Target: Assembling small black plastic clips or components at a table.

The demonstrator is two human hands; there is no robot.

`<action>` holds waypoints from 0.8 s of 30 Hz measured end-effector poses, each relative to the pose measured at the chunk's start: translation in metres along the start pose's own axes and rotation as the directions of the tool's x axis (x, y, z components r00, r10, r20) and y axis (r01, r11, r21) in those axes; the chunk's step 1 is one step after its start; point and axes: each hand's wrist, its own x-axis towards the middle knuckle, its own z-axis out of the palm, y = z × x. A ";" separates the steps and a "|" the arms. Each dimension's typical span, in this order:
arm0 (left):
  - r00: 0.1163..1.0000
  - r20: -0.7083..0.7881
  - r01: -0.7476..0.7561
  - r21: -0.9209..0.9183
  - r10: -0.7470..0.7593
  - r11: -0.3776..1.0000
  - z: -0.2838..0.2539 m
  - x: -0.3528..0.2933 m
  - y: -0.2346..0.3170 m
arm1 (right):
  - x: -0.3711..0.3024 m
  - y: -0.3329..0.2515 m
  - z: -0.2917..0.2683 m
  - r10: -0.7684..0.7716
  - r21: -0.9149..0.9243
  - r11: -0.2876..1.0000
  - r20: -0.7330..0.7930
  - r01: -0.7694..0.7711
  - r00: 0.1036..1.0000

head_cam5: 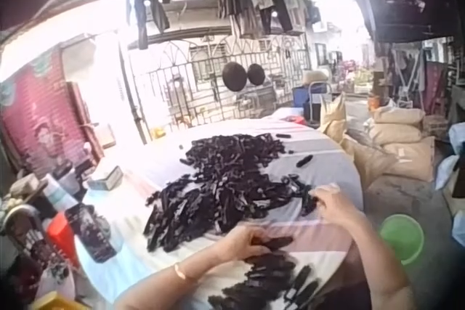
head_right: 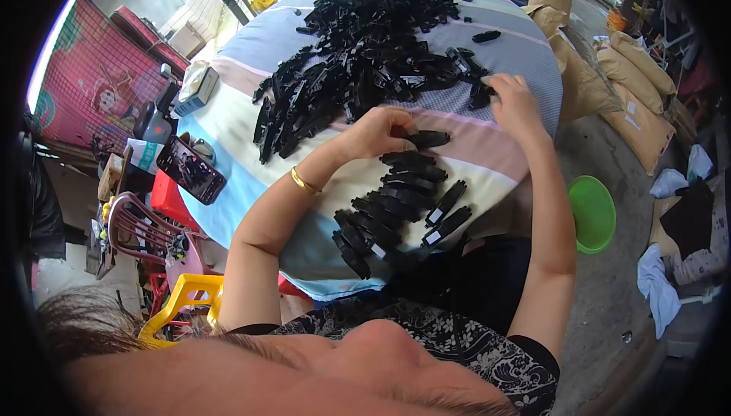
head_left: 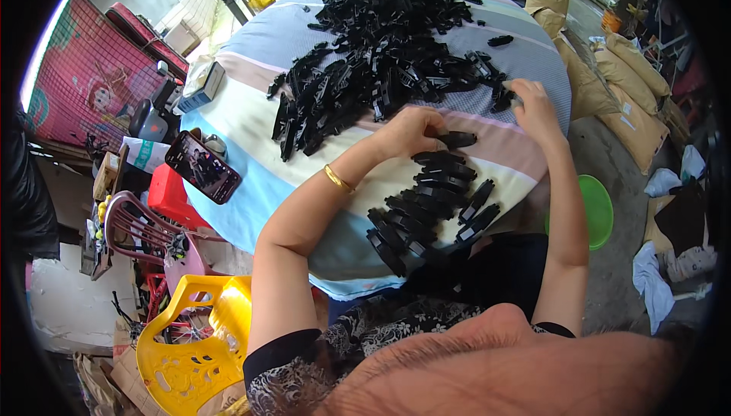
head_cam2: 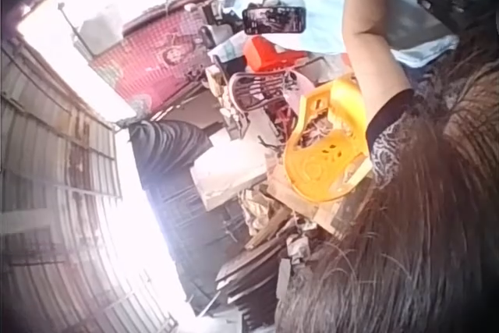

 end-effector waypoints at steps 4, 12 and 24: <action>0.998 0.056 0.014 -0.039 -0.012 0.999 -0.002 0.001 0.002 | -0.004 0.017 0.001 0.051 0.127 0.989 0.143 -0.069 0.988; 0.975 0.198 0.123 -0.106 -0.100 0.987 -0.021 -0.010 0.011 | -0.001 -0.055 -0.002 -0.173 0.419 0.908 0.376 -0.001 0.911; 0.992 -0.113 -0.048 0.133 0.064 0.990 0.000 -0.004 0.000 | 0.049 -0.008 0.024 0.234 -0.182 0.961 0.141 -0.207 0.962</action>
